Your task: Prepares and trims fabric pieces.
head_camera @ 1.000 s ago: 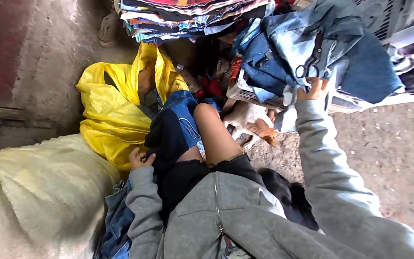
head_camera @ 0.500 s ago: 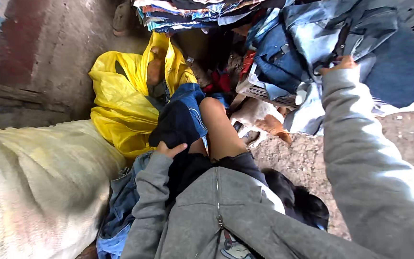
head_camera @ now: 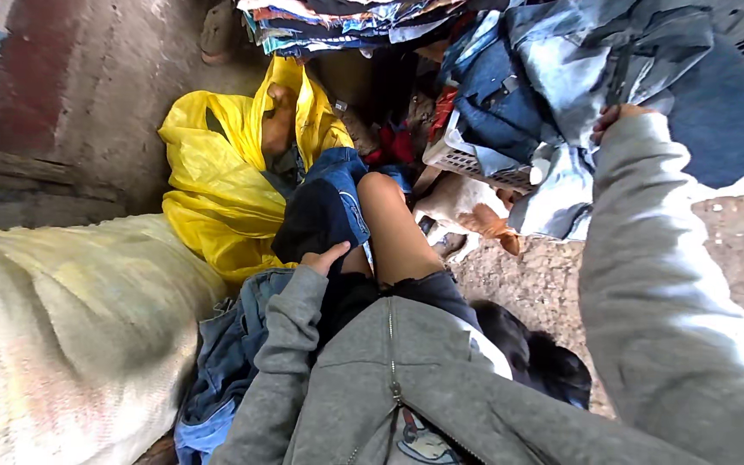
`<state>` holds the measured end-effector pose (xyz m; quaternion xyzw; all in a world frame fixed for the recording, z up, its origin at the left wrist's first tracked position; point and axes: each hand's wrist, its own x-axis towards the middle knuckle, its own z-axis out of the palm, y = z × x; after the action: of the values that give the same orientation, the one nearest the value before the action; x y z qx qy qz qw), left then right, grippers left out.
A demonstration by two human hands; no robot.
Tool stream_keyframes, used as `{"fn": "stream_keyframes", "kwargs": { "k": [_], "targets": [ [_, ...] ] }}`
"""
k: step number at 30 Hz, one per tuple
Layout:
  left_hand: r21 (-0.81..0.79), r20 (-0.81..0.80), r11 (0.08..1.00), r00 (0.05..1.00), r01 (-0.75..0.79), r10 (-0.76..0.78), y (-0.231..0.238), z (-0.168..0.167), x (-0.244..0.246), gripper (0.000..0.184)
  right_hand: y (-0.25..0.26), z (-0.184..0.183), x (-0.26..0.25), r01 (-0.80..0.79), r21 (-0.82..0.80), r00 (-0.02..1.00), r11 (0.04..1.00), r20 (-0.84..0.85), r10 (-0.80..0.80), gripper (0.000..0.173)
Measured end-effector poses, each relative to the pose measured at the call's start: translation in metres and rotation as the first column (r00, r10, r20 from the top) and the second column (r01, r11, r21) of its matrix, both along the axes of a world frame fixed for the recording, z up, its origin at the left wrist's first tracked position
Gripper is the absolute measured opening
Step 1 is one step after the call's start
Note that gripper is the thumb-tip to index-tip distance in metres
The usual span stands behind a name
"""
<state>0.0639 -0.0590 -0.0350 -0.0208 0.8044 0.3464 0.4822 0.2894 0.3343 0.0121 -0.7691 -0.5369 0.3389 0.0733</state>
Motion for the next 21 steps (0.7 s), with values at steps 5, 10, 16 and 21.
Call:
{"fn": "stream_keyframes", "kwargs": {
  "k": [5, 10, 16, 21],
  "targets": [
    [0.142, -0.515, 0.962, 0.847, 0.232, -0.128, -0.012, -0.017, -0.013, 0.043, -0.001, -0.068, 0.070, 0.080, 0.152, 0.756, 0.985, -0.653, 0.039, 0.002],
    [0.412, -0.728, 0.861, 0.676, 0.297, 0.115, -0.013, -0.038, -0.013, 0.036, -0.080, -0.062, 0.079, -0.246, 0.031, 0.578, 0.969, -0.798, 0.172, 0.019],
    [0.758, -0.573, 0.606, 0.690, 0.241, 0.442, 0.005, -0.062, -0.012, 0.039, -0.172, -0.071, 0.050, -0.368, -0.031, 0.486, 0.929, -0.859, 0.164, 0.049],
    [0.231, -0.524, 0.900, 0.827, 0.369, -0.204, 0.002, -0.025, -0.028, 0.041, -0.221, -0.092, 0.007, -0.412, -0.112, 0.419, 0.904, -0.905, 0.079, 0.030]
  ]
}}
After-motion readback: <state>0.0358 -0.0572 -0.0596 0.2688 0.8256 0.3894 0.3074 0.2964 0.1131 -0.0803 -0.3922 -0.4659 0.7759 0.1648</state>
